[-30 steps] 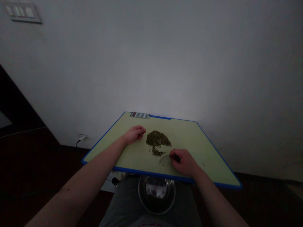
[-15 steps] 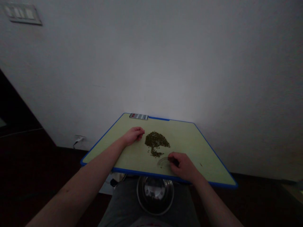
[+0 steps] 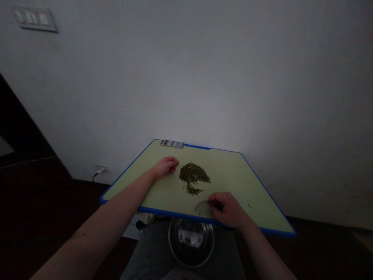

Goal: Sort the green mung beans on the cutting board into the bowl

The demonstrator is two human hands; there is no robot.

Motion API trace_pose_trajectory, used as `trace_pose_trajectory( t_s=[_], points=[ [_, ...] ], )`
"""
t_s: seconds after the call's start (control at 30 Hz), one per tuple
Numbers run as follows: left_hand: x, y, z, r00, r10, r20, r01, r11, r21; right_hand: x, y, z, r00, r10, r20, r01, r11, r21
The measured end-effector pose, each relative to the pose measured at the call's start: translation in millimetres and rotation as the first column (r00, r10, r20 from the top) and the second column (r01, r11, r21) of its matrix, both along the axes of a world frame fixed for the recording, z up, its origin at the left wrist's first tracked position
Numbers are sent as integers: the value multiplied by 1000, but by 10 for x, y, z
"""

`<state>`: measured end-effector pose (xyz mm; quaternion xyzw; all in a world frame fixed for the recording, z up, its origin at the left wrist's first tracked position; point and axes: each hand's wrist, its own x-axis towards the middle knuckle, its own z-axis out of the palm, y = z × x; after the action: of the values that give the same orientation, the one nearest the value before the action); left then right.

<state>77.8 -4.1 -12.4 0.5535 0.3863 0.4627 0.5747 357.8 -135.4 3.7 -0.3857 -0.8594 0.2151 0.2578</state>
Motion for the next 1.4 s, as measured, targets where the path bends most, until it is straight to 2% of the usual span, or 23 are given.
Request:
trace_pose_trajectory(
  t_s=[0.4,0.77,0.83,0.9,1.0,1.07,1.13,1.23,1.4],
  points=[
    [21,-22,28,1000,-4,4,4,1000,-4,29,-15,-4,999,50,-9,-50,998,-32],
    [28,-21,37,1000,2,-6,-2,1000,-4,52,6,-33,999,21,-35,-22,999,-30],
    [26,-17,30,1000,-2,-8,2,1000,-6,54,37,-49,998,-26,-51,26,1000,-1],
    [20,-11,17,1000,-10,-9,10,1000,-2,54,89,-72,988,-131,-81,136,989,57],
    [7,-2,-5,1000,-15,-8,15,1000,13,55,183,-111,937,-327,-123,342,930,131],
    [1,2,-16,1000,-13,-9,14,1000,16,55,232,-130,902,-412,-129,428,892,146],
    [-3,4,-22,1000,-14,-12,14,1000,17,53,256,-137,893,-438,-102,449,882,143],
    [-1,4,-24,1000,-13,-24,14,1000,26,45,251,-126,906,-419,-60,423,897,130],
    [11,-6,-11,1000,-1,-8,1,1000,25,35,212,-99,909,-411,-70,416,903,107]
  ],
)
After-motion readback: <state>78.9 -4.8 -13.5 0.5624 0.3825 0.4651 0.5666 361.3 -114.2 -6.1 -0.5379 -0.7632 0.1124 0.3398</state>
